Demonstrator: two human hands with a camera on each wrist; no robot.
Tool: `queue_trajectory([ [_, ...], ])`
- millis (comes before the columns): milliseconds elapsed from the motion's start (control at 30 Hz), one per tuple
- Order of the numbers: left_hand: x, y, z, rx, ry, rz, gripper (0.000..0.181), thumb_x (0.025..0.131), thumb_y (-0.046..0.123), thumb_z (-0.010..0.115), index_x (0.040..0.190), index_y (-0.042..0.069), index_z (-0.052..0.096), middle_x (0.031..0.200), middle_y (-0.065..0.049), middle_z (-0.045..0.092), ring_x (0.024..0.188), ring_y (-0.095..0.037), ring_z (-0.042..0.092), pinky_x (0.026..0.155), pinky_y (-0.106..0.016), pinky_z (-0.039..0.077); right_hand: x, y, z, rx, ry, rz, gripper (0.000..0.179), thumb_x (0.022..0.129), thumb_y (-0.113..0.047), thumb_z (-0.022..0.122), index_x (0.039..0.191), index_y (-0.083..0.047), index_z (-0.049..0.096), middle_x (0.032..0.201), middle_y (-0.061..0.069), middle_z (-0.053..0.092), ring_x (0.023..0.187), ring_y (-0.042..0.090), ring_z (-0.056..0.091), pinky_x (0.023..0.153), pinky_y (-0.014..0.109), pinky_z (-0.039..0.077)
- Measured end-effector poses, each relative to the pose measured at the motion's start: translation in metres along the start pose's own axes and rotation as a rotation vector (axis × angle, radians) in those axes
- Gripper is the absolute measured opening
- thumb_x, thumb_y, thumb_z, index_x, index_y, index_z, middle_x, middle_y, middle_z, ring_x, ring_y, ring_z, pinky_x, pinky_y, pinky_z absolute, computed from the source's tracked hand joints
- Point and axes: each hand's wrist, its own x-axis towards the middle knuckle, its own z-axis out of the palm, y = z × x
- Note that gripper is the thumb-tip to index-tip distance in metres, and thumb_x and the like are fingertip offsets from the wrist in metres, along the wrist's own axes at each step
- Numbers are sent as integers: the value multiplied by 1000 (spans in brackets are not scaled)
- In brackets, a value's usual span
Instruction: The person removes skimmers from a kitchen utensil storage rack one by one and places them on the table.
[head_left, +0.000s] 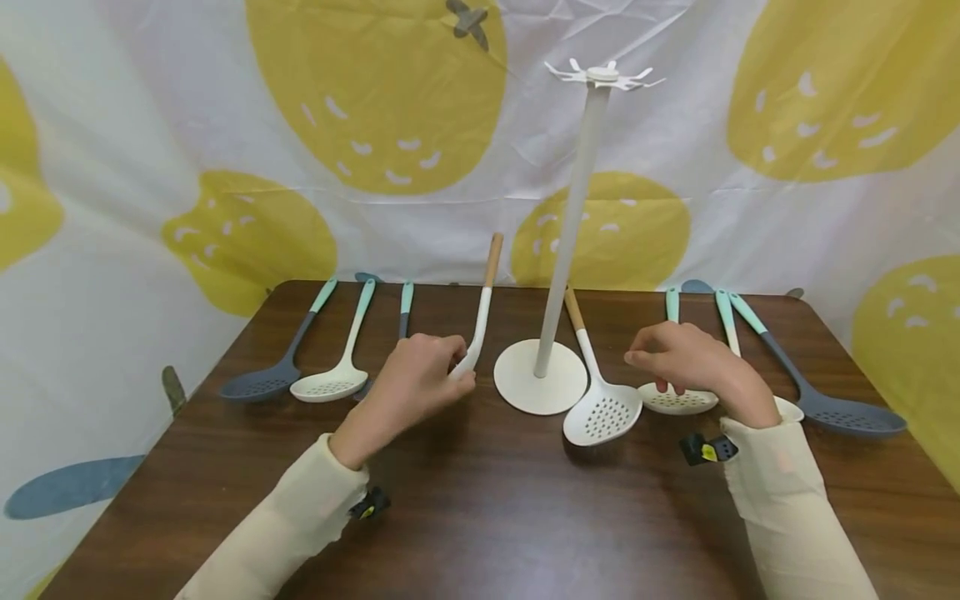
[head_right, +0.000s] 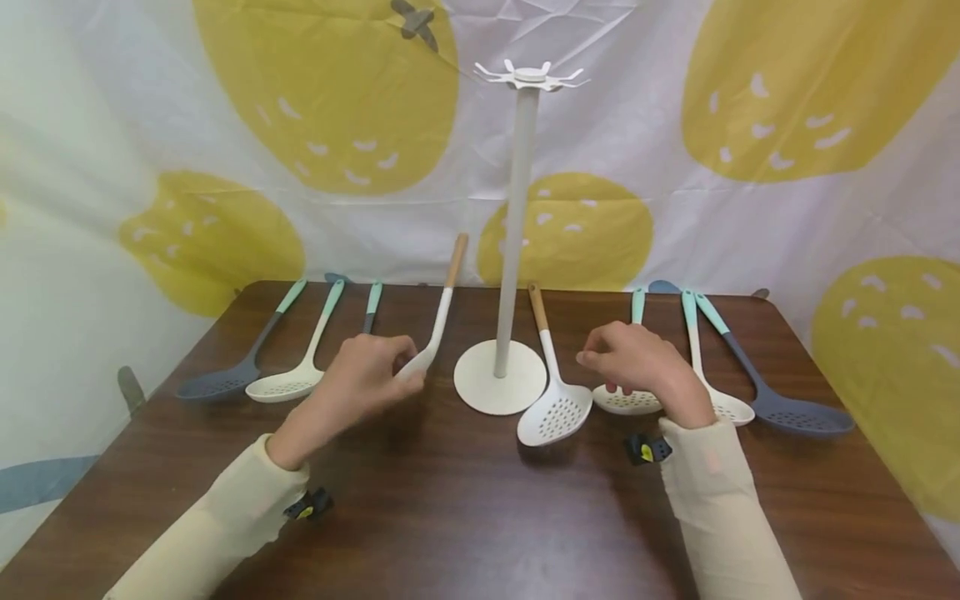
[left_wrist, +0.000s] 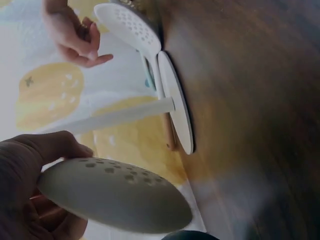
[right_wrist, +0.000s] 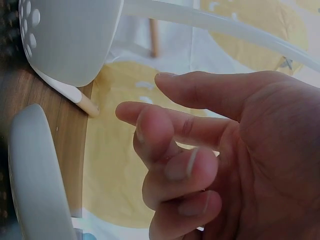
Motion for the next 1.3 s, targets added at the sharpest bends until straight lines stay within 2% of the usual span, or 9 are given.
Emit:
queue_trajectory([
  [100, -6, 5, 3, 73, -23, 9, 20, 81, 15, 76, 70, 13, 59, 54, 4, 50, 50, -11, 36, 46, -26, 29, -1, 0, 0, 3, -1, -3, 37, 106, -30, 56, 125, -1, 68, 61, 1, 62, 46, 15, 53, 57, 34, 47],
  [200, -9, 8, 6, 127, -55, -2, 24, 80, 13, 74, 65, 15, 55, 54, 3, 49, 48, -13, 38, 45, -29, 32, -1, 0, 1, 1, -2, -4, 37, 106, -30, 55, 126, -1, 68, 61, 1, 62, 47, 15, 53, 56, 34, 47],
  [467, -11, 7, 11, 190, -84, -52, 22, 76, 13, 73, 63, 14, 55, 56, 0, 52, 48, -21, 49, 44, -39, 42, -1, -4, -2, -5, 5, 9, 37, 106, -30, 55, 126, -1, 68, 63, 2, 63, 48, 15, 53, 52, 34, 45],
  [733, -13, 7, 18, 222, -158, -80, 25, 85, 13, 75, 68, 12, 56, 60, -3, 56, 51, -22, 53, 46, -41, 46, 0, -6, 0, 10, -9, 16, 37, 107, -29, 55, 128, -1, 67, 66, 2, 65, 50, 16, 55, 53, 34, 46],
  [900, -13, 9, 23, 250, -151, -66, 30, 90, 30, 79, 76, 11, 60, 62, -4, 57, 53, -25, 59, 45, -42, 48, 0, -6, -1, 7, -11, 15, 35, 107, -28, 54, 127, -1, 67, 67, 3, 66, 51, 16, 56, 53, 34, 46],
  [1000, -13, 10, 24, 277, -162, -72, 39, 92, 47, 76, 80, 12, 61, 61, -3, 56, 53, -25, 59, 46, -42, 48, 0, -6, -1, 10, -15, 17, 35, 107, -28, 54, 127, -2, 67, 67, 3, 66, 51, 17, 56, 54, 34, 47],
  [1167, -11, 10, 23, 262, -210, -124, 59, 93, 72, 58, 88, 13, 66, 63, -5, 59, 55, -26, 58, 47, -39, 46, 0, -5, 1, 12, -26, 27, 35, 107, -30, 53, 127, -4, 67, 67, 3, 66, 52, 17, 57, 53, 34, 46],
  [1300, -9, 8, 20, 226, -174, -162, 64, 99, 71, 47, 104, 13, 72, 76, -6, 70, 62, -29, 65, 51, -40, 50, 0, -4, 3, 7, -16, 20, 35, 107, -30, 54, 126, -4, 68, 67, 3, 66, 52, 17, 58, 54, 34, 46],
])
